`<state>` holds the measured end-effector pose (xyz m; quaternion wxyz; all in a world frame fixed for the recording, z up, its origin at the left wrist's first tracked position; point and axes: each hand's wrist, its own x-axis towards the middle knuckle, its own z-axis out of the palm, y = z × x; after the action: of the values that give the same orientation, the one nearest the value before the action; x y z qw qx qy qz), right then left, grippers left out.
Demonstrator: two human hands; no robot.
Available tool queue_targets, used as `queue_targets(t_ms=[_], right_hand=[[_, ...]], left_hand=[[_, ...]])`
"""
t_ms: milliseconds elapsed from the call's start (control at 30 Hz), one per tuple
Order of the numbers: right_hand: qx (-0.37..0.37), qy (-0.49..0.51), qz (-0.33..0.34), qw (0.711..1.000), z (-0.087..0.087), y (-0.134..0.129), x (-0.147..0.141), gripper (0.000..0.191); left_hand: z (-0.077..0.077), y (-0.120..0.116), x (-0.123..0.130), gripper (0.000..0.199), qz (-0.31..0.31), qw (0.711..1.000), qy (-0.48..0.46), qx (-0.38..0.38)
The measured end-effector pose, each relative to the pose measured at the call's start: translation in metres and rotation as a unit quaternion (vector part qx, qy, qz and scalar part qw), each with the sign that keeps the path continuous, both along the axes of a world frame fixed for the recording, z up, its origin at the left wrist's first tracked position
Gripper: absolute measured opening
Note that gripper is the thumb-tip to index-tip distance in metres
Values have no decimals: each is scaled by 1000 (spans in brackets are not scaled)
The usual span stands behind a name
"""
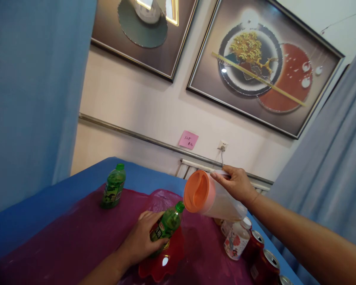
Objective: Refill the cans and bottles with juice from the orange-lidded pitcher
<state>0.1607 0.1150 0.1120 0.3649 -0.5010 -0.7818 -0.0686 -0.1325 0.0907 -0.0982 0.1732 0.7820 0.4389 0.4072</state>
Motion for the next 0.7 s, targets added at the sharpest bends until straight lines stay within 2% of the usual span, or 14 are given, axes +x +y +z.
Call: queue_targets(t_ms=[700], right_hand=[[3, 3, 1, 1000, -3, -1, 4, 55]], left_hand=[[-2, 1, 0, 60, -6, 1000, -4, 4]])
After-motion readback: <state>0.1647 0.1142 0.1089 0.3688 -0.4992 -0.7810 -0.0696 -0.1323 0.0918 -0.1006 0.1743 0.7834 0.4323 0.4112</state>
